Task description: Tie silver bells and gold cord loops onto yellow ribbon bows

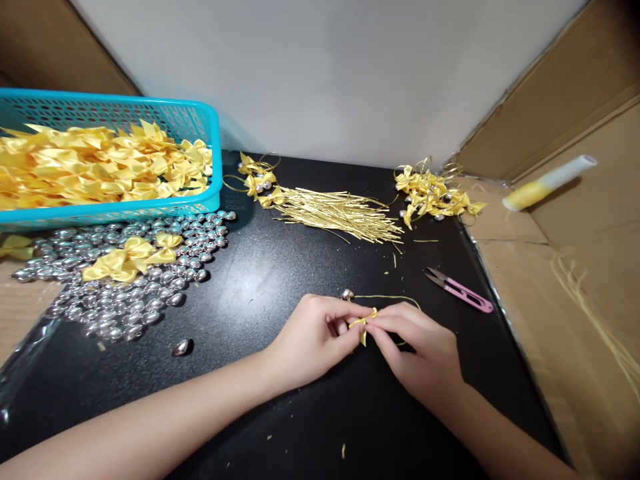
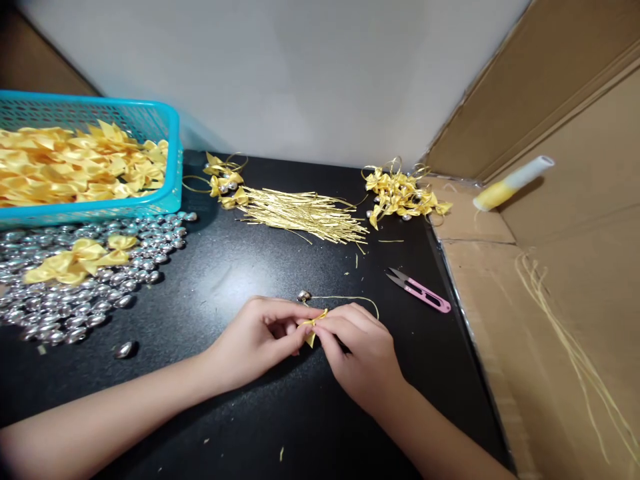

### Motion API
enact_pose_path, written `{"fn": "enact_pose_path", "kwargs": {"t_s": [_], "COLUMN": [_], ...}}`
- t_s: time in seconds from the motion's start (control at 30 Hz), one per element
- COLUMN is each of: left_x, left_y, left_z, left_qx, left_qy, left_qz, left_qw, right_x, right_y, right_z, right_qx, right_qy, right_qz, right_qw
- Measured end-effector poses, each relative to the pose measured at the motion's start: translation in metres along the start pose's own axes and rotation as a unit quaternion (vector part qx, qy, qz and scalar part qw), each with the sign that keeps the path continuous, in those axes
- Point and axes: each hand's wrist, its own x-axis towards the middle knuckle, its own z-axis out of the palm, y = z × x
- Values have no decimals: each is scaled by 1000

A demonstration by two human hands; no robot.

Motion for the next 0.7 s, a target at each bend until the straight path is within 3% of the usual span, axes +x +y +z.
{"fn": "enact_pose_path", "kwargs": {"t_s": [0.2,0.3,0.4,0.5,0.57,0.7], "left_x": [1,-1,-4,-7,-8,-10], "left_y": [4,6,12,21,28,36], "left_z": [-2,-8,-18,-26,-28,-26], "left_qx": [28,103,275,420,466,493], "left_qy": [9,27,21,22,16,2], "left_qz": [38,151,327,408,421,439], "left_qw": [999,983,904,811,778,751], "right_x": [8,12,15,17,18,22], "right_y": [6,16,23,20,15,6], "right_z": [-12,-22,-26,-25,-23,-19], "right_qx": [69,127,184,229,263,343], "right_qy": [15,30,16,-47,-90,-124], "right_qz": [74,127,147,158,163,160], "right_qw": [995,983,972,959,947,917]}}
